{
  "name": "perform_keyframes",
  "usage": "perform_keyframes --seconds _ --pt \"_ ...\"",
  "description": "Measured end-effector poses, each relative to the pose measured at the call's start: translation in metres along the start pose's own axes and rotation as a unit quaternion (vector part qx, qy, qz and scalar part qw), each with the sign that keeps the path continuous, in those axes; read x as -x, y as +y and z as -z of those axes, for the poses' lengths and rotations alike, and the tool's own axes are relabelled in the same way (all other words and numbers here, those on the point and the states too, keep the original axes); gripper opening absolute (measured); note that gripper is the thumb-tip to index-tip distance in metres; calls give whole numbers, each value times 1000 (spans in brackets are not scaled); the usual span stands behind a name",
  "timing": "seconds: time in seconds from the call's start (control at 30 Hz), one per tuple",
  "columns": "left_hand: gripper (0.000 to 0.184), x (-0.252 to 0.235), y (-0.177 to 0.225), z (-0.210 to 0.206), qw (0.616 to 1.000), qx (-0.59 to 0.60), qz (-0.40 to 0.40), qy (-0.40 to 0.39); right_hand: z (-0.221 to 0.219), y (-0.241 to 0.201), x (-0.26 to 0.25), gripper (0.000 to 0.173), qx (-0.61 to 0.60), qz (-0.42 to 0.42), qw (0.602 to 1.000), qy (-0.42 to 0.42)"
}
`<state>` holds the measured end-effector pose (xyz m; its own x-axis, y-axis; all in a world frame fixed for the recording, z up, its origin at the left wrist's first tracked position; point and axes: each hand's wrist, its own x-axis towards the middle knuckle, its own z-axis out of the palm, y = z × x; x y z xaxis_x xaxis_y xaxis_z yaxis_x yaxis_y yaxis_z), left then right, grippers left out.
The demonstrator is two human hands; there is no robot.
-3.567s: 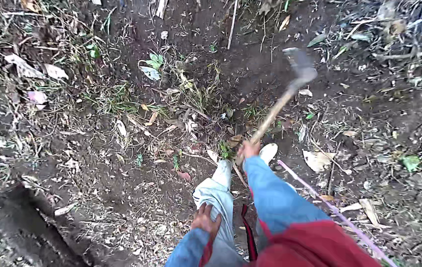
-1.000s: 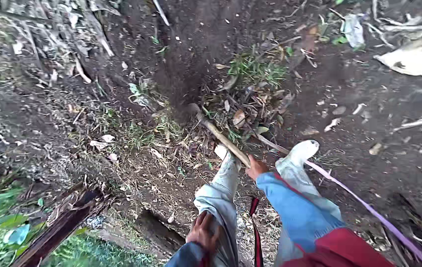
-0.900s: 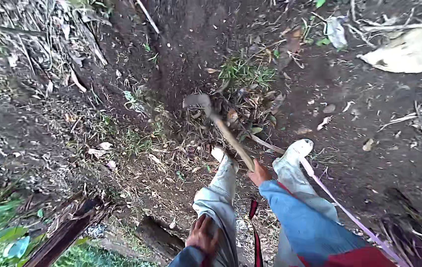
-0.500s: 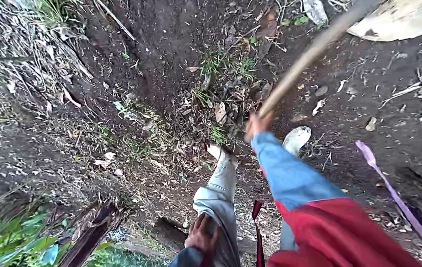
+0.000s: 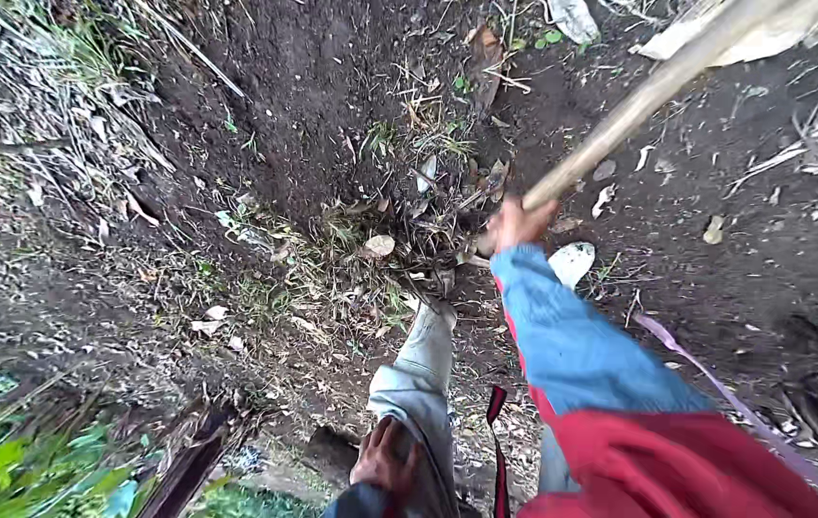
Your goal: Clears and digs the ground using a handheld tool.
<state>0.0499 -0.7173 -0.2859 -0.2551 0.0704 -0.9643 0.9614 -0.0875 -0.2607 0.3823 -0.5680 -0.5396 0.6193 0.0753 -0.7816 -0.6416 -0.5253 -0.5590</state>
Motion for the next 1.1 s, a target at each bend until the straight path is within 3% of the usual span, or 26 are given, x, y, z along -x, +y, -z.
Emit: perform_keyframes --seconds 0.07,0.1,0.13,0.17,0.27,0.3,0.33,0.4,0.47,0.57,0.63,0.7,0.73,0.77,0.83,0.9,0.93,1.0,1.1 --pt "72 0 -1 -2 1000 -7 2 0 -38 -13 -14 68 -102 33 994 3" --pt "72 -1 -1 -3 1000 -6 3 6 -45 3 -17 68 -65 30 997 -17" --pt "72 0 -1 -5 1000 -5 2 17 -34 35 -12 75 52 10 997 -60" --pt "72 1 -1 -6 1000 -4 0 27 -7 76 -6 80 204 -18 971 -123" --pt "71 5 5 0 1000 -6 4 19 96 170 24 82 547 -88 773 -309" --pt "71 0 6 2 1000 -6 6 21 113 177 34 80 588 -102 731 -331" --pt "71 -3 6 0 1000 -8 5 21 130 178 46 79 604 -116 714 -334" --pt "70 5 3 -8 1000 -12 0 14 160 165 71 77 583 -149 743 -292" --pt "71 0 2 -5 999 -5 -14 28 149 138 59 77 496 -147 832 -201" --pt "72 -2 -7 -10 999 -5 -25 42 107 84 14 81 205 -96 973 -37" --pt "71 -5 -9 -10 998 -7 -26 48 67 37 -31 82 -23 -36 999 14" --pt "71 -3 -10 -9 999 -16 -17 45 29 -8 -61 68 -177 4 984 27" --pt "71 -3 -9 -7 999 -19 -15 41 20 -12 -67 61 -187 9 982 29" --pt "72 -2 -9 -4 999 -22 -13 34 21 1 -63 66 -125 -4 992 10" --pt "74 -4 -6 1 999 -24 -13 25 54 64 -33 82 140 -57 985 -82" --pt "75 -3 -5 3 999 -30 -10 19 87 118 -3 84 363 -104 910 -173" --pt "75 -7 -2 5 999 -32 -8 23 87 122 8 83 414 -126 879 -200" --pt "71 -2 3 8 999 -43 -5 13 87 110 26 76 408 -162 874 -209" --pt "69 -6 12 17 999 -42 -7 27 67 82 15 73 235 -143 953 -126"
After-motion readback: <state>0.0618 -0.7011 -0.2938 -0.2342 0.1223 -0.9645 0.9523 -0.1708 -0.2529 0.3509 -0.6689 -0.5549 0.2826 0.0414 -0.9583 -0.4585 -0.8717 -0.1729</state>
